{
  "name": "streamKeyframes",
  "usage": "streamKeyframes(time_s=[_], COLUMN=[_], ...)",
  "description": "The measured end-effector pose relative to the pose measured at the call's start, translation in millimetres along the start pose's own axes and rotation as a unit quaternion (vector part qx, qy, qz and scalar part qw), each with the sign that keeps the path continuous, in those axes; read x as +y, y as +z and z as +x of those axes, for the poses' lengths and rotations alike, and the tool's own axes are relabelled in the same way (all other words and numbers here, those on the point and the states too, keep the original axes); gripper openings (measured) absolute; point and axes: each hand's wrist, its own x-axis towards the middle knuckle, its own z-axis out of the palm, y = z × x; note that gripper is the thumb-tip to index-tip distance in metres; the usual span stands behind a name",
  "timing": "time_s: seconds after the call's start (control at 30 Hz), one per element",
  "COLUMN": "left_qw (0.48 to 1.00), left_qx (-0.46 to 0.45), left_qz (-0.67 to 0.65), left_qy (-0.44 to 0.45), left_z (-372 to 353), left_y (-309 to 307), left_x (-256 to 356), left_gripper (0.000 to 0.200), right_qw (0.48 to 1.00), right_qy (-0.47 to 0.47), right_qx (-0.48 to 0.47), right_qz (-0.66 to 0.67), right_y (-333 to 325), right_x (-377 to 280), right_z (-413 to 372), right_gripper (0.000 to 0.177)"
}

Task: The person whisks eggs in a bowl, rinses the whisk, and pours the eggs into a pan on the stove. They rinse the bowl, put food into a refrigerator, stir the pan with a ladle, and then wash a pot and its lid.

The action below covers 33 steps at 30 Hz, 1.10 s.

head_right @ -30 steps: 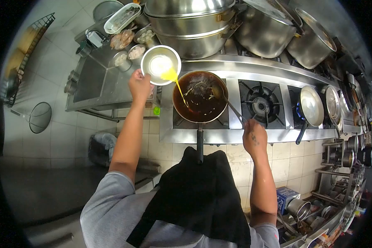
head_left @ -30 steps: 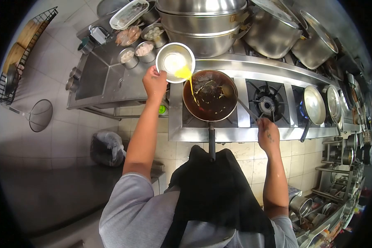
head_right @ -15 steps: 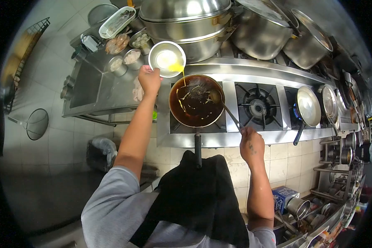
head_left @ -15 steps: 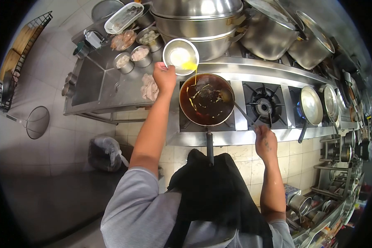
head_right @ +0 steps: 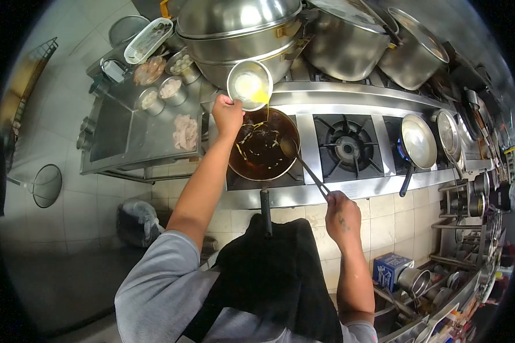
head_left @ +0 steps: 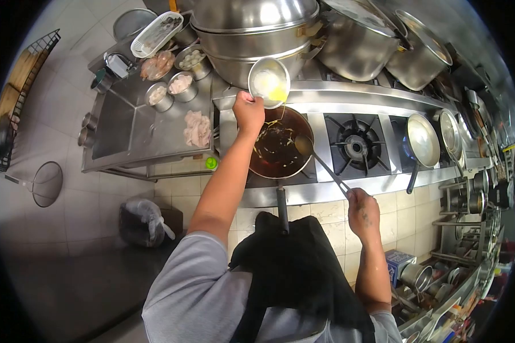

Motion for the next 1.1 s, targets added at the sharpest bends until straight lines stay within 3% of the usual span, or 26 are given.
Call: streamKeyframes(time_s=[0.33, 0.47, 0.77, 0.97, 1.1], left_qw=[0.995, 0.997, 0.994, 0.986, 0.986], left_qx=[-0.059, -0.054, -0.100, -0.156, -0.141], left_qz=[0.011, -0.026, -0.043, 0.049, 0.026], left_qy=[0.077, 0.041, 0.019, 0.042, 0.087], left_z=[-9.3, -11.6, -46.1, -81.0, -97.8], left_y=[27.4, 30.2, 7.0, -15.0, -31.4], left_x=[4.0, 10.6, 29.8, 40.6, 46.7], left_gripper=[0.018, 0.020, 0.020, 0.018, 0.018], right_qw=[1.000, 1.000, 0.999, 0.999, 0.999], right_qy=[0.016, 0.011, -0.004, -0.003, -0.008], right_qx=[0.016, 0.028, 0.045, 0.041, 0.033], right_qz=[-0.018, -0.004, -0.006, -0.004, 0.001], right_y=[6.2, 9.5, 17.3, 18.0, 17.9], right_x=[17.0, 18.2, 27.9, 26.5, 28.5], right_z=[12.0, 20.8, 34.2, 36.4, 37.4], right_gripper=[0.019, 0.019, 0.019, 0.019, 0.019])
